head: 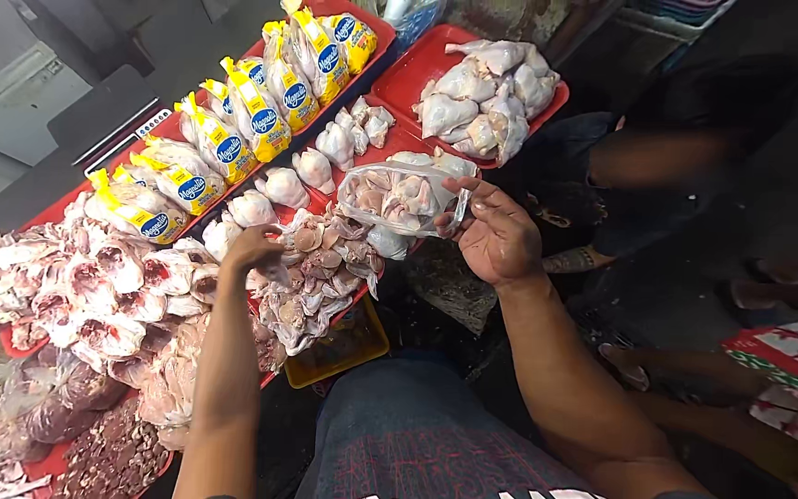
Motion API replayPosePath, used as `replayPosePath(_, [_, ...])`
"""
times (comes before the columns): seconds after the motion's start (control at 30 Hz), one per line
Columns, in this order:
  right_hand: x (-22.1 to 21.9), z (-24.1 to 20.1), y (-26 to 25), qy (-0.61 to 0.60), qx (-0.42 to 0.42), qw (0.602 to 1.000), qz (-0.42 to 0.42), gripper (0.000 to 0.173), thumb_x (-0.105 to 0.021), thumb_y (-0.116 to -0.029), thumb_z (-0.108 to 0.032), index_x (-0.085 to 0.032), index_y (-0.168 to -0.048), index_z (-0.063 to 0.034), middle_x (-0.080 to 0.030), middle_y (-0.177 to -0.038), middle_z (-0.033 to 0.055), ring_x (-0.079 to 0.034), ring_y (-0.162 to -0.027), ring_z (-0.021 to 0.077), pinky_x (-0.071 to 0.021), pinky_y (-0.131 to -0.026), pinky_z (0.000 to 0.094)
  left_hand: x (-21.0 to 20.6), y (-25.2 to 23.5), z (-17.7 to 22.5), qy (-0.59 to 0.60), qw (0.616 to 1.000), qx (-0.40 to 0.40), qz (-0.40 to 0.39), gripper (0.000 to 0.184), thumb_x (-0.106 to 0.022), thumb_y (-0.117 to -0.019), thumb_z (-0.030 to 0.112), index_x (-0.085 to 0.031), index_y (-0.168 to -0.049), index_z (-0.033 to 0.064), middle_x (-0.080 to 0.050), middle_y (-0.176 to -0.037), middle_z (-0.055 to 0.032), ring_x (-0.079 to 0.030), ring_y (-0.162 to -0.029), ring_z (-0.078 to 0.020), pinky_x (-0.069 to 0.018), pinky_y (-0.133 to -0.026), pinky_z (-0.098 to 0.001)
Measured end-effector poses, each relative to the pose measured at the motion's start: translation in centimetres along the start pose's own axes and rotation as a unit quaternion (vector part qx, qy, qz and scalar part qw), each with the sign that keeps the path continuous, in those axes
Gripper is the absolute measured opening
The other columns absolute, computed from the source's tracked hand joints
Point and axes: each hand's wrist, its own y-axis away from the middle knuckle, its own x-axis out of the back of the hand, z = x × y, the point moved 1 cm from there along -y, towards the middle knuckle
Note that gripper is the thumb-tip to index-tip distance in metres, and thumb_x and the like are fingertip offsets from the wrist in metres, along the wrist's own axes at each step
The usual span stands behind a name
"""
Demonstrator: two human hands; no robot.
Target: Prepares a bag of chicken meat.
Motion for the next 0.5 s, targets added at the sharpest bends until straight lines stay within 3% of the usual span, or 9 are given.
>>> replayPosePath(0.03, [0.0, 0.0, 0.1, 0.0, 0.0, 1.0, 0.001, 0.046, -0.025, -0.106, -0.011, -0.056, -0.14, -0.0079, -0.057, -0.144, 0.011, -0.07, -0.097, 0.0189, -0.0607, -0.083, 0.0355, -1.0, -1.6, -0.4, -0.025, 1.0, 0.015, 0.01, 0.05, -0.074, -0.0858, 0.016, -0.064, -0.134, 0.0088, -0.073, -0.104, -0.0211, -0.072, -0.09, -0.0355, -0.0574, -0.084, -0.0594])
replayPosePath(0.1, [0.0, -0.2, 0.3, -0.002, -0.007, 1.0, 0.009, 0.046, -0.026, -0.1056, -0.012, -0.057, -0.139, -0.0091, -0.058, -0.143, 0.0104, -0.07, -0.097, 0.019, -0.0606, -0.083, 0.0359, -2.9, -3.2, -1.2, -0.073, 0.997, 0.023, 0.033, 0.051, -0.077, -0.0836, 0.019, -0.067, -0.133, 0.0122, -0.072, -0.104, -0.0227, -0.07, -0.095, -0.0402, -0.0535, -0.086, -0.066])
replayPosePath(0.17, [0.4, -0.2, 0.6, 0.007, -0.013, 1.0, 0.017, 0.047, -0.026, -0.1052, -0.012, -0.058, -0.138, -0.01, -0.058, -0.144, 0.0101, -0.07, -0.096, 0.0189, -0.0603, -0.082, 0.0357, -4.6, -2.4, -1.3, -0.121, 0.992, 0.001, 0.035, 0.042, -0.079, -0.0821, 0.022, -0.072, -0.123, 0.0132, -0.073, -0.098, -0.0209, -0.071, -0.09, -0.0406, -0.054, -0.081, -0.0679])
replayPosePath(0.23, [0.7, 0.0, 0.9, 0.008, -0.015, 1.0, 0.022, 0.046, -0.027, -0.1049, -0.012, -0.059, -0.138, -0.0097, -0.058, -0.143, 0.0098, -0.069, -0.096, 0.0189, -0.0601, -0.081, 0.0355, -6.0, 0.0, -0.5, -0.153, 0.988, -0.01, -0.01, 0.032, -0.08, -0.0821, 0.024, -0.076, -0.112, 0.0149, -0.074, -0.096, -0.0174, -0.071, -0.091, -0.0388, -0.0545, -0.083, -0.0679])
replayPosePath(0.33, [0.7, 0.1, 0.9, 0.004, -0.008, 1.0, 0.018, 0.047, -0.026, -0.1049, -0.011, -0.058, -0.139, -0.0082, -0.057, -0.144, 0.0115, -0.069, -0.096, 0.0198, -0.0602, -0.081, 0.0362, -6.6, 3.4, 0.7, -0.16, 0.983, 0.016, -0.086, 0.037, -0.07, -0.087, 0.022, -0.073, -0.123, 0.0146, -0.074, -0.099, -0.0147, -0.071, -0.093, -0.0321, -0.055, -0.087, -0.0603])
replayPosePath(0.5, [0.3, 0.4, 0.6, 0.0, -0.012, 1.0, 0.018, 0.047, -0.026, -0.1052, -0.011, -0.058, -0.139, -0.0077, -0.058, -0.143, 0.0117, -0.07, -0.096, 0.0193, -0.0607, -0.081, 0.0355, -3.7, 3.8, -0.8, -0.063, 0.997, 0.053, 0.012, 0.036, -0.072, -0.0873, 0.016, -0.07, -0.122, 0.0074, -0.073, -0.091, -0.015, -0.071, -0.082, -0.0303, -0.0575, -0.079, -0.0567])
